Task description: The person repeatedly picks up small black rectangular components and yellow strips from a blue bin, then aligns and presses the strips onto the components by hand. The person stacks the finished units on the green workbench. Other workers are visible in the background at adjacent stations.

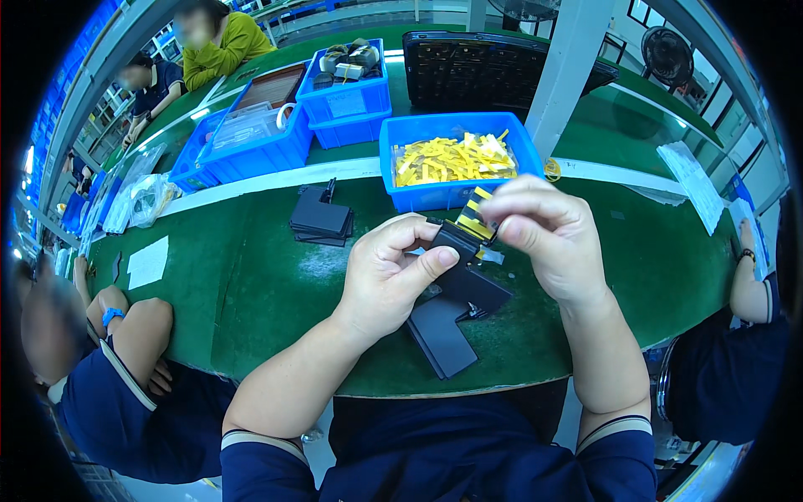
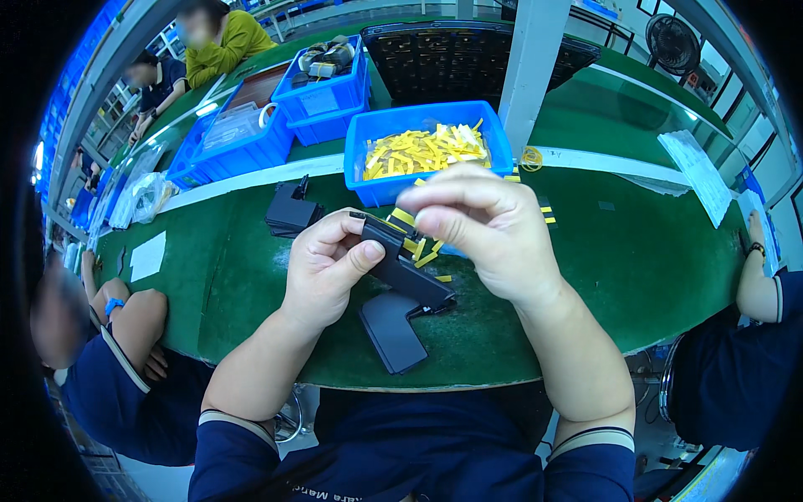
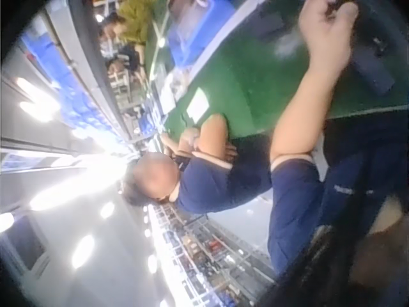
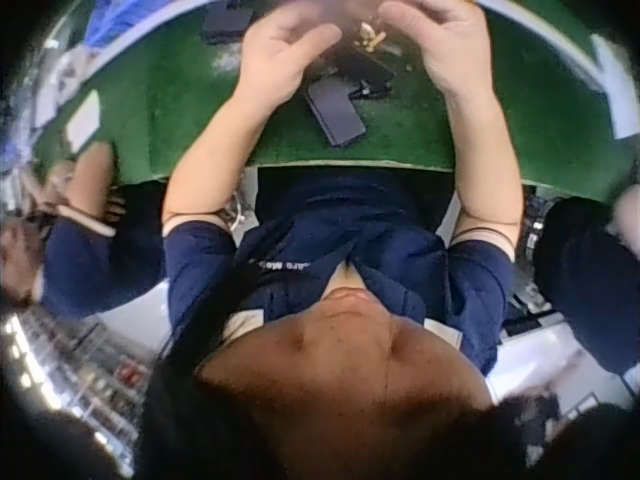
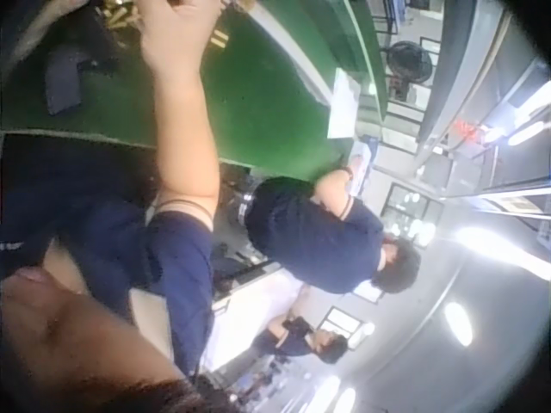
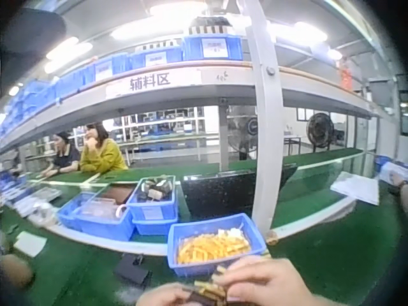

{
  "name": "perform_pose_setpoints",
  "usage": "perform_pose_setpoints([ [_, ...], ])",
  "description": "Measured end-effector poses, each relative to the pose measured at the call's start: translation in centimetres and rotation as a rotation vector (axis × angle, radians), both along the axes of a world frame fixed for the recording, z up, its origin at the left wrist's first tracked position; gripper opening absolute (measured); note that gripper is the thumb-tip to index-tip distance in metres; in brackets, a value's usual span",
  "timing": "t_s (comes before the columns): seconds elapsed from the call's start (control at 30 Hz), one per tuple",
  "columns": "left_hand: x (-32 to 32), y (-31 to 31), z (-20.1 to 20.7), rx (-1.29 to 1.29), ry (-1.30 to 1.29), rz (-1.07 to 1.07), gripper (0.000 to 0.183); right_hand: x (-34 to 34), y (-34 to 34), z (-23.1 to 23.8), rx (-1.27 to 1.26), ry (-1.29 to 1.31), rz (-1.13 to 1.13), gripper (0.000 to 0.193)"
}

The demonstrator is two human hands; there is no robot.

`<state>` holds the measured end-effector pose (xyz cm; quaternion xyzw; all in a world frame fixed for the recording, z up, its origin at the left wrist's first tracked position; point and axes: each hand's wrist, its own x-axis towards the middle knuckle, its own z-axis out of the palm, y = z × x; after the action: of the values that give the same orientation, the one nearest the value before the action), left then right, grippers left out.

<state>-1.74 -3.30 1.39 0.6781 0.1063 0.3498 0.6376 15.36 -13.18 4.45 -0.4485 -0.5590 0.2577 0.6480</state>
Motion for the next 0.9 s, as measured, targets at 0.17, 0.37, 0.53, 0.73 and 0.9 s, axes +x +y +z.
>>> perform_pose_setpoints([
  [0.17,0.2,0.1,-0.2,-0.086,-0.175,0.05,0.013,-0.3,0.5,0.2,-0.171,0.293,-0.093,0.052],
  [0.37,0.0,0.0,0.2,0.054,-0.056,-0.063,0.013,-1.6,0.1,-0.6,-0.09,0.087,-0.064,0.061],
  [0.53,-0.8,-0.1,0.7,0.099,0.061,-0.166,0.015,0.9,-0.5,1.0,-0.089,-0.291,0.173,0.02],
  [0.73,-0.7,0.1,0.8,0.394,0.113,-0.148,0.017,1.3,-0.5,0.9,-0.179,-0.02,0.345,0.01],
  [0.9,-0.5,-0.3,1.0,0.501,0.111,-0.11,0.019,1.3,-0.6,1.0,-0.231,0.012,0.364,0.009],
])
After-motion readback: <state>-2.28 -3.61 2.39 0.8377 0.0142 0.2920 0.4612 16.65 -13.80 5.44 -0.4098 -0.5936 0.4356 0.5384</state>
